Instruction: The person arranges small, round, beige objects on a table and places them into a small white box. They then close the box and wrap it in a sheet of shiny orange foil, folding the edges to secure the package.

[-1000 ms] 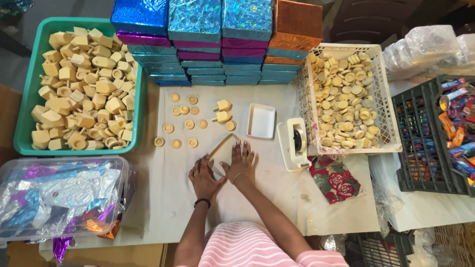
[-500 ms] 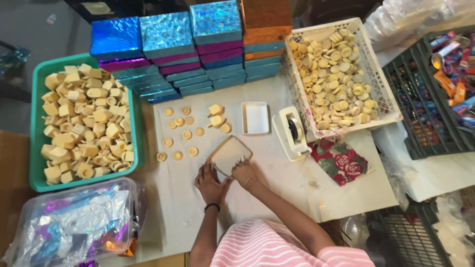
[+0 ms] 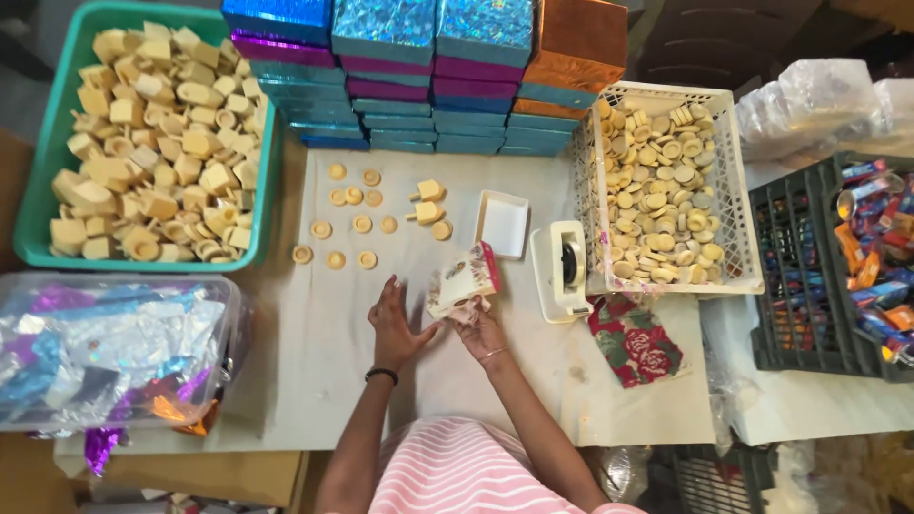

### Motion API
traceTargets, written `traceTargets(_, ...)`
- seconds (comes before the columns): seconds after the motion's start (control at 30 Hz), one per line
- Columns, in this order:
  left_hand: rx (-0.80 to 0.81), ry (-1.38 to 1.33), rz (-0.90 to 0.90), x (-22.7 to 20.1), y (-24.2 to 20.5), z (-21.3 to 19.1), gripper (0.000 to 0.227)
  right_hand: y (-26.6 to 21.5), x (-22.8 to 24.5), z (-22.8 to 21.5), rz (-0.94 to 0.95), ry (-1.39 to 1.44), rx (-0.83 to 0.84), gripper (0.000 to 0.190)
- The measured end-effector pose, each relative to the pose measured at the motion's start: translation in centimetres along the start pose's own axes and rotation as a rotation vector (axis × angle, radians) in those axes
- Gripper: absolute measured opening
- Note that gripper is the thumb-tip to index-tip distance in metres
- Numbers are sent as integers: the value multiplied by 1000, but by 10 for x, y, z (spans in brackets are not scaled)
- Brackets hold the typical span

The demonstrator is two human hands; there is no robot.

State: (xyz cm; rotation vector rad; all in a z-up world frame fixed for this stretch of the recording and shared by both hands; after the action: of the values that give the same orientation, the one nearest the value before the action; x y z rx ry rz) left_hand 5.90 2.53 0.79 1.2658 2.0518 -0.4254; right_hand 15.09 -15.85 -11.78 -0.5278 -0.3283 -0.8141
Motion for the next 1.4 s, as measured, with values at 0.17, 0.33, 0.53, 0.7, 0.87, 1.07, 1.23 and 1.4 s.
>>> traceTargets(0.17,-48,19,73,-21,3,-6,102,-3,-2,-36,28,311,-189,23)
traceTargets(0.33,-108,-43,-40,-2,11,17,73,-12,4,-28,79,-24,-319,21)
traceTargets(0.53,-249,297,-218,23,8,-5,62,-31,22,-22,-241,-826,-434,23)
traceTargets(0.7,-208,262,-162,29,-12,-8,71,-70,64,35,-404,-803,-753,33)
traceTargets(0.87,36,41,-48,1,5,-3,121,-60,74,93,-751,-1418,-299,46)
traceTargets(1.07,117,95,64,0,17,13,131,-38,23,134,-431,-2257,222,71)
traceTargets(1.23,67,196,67,11,12,29,115,-21,21,132,-290,-2307,475,70)
traceTargets(1.4,17,189,66,18,12,29,110,5,7,140,-352,-2186,867,78)
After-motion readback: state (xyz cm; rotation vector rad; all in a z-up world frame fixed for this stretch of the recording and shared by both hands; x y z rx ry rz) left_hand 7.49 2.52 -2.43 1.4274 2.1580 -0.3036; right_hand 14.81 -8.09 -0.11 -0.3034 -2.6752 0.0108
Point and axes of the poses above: each hand's wrist, its own y-axis towards the middle knuckle, its own z-axis out of the palm, x = y × z, the point moved 6 cm from there along y, towards the middle knuckle, and after that the axes turned 3 degrees about -z, right-handed, at the moved point
